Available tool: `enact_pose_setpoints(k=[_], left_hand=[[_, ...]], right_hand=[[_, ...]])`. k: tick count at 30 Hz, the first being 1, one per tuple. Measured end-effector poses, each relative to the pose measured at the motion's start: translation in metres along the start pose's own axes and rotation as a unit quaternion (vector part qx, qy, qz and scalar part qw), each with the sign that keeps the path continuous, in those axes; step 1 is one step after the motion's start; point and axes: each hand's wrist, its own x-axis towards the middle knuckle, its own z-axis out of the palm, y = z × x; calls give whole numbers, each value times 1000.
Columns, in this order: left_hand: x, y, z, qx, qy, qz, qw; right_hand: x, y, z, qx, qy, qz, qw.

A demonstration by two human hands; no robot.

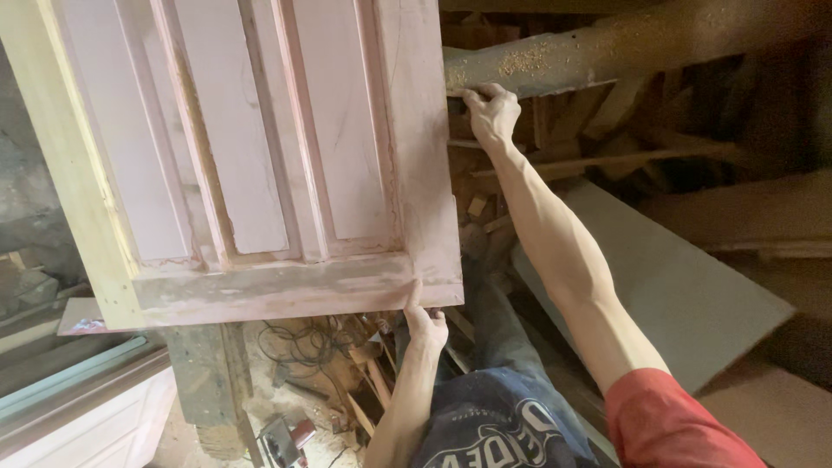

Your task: The person applies a reddish filler to the joints and edges of a wooden door using a small putty knife and a flat board. The person repeatedly scoops filler from the board and spreads it into the grooves of the door frame.

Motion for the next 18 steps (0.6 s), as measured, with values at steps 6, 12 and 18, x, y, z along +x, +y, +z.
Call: enact_pose_setpoints(k=[6,12,18], left_hand=[[16,-9,-30,-2,-36,-8,999],[9,19,-45,150,63,-25,986],[-9,41,-45,227,250,266,903]], right_hand=[[-19,16,-4,33,55,21,998],[-103,61,-40,64,17,166,984],[-191,90,-80,77,-8,221,972]])
